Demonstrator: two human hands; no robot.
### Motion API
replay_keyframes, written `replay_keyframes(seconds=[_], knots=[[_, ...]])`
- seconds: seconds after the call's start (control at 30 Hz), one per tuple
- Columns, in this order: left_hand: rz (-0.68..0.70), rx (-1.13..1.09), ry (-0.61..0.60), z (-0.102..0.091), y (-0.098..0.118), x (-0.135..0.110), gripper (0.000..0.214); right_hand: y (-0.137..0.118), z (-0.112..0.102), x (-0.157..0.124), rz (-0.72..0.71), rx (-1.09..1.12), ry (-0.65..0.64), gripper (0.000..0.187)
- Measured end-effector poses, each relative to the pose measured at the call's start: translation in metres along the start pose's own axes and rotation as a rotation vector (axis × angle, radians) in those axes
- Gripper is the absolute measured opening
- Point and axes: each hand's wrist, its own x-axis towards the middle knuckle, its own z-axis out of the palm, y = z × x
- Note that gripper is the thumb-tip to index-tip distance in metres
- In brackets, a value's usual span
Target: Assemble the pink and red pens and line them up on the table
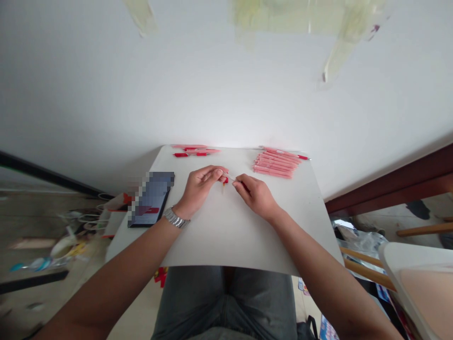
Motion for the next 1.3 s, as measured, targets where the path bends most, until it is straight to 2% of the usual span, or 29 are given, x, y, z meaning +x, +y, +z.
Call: replay_keyframes(seconds=[0.43, 0.7, 1.0, 1.2, 1.3], knots=[[-0.017, -0.025, 0.02, 0.0006, -0.0038, 0.0007, 0.036, 0.0018, 0.0002, 0.0002, 0.018, 0.057, 0.013, 0.034], [-0.013, -0.002, 0.024, 0.0004, -0.0049, 0.0001, 0.036, 0.0046, 0.0014, 0.0004, 0.012, 0.043, 0.064, 0.024], [-0.017, -0.018, -0.035, 0.0016, -0.0059, -0.001, 0.039, 0.0045, 0.0009, 0.0013, 0.034, 0.029, 0.092, 0.025], [-0.013, -0.039, -0.015, 0.003, -0.0083, -0.0002, 0.037, 0.0054, -0.0009, 0.0035, -0.085, -0.022, 0.042, 0.03], [-0.012, -0.049, -0.007, 0.0036, -0.0074, 0.0003, 0.035, 0.006, -0.0007, 0.0039, -0.103, -0.025, 0.06, 0.028]])
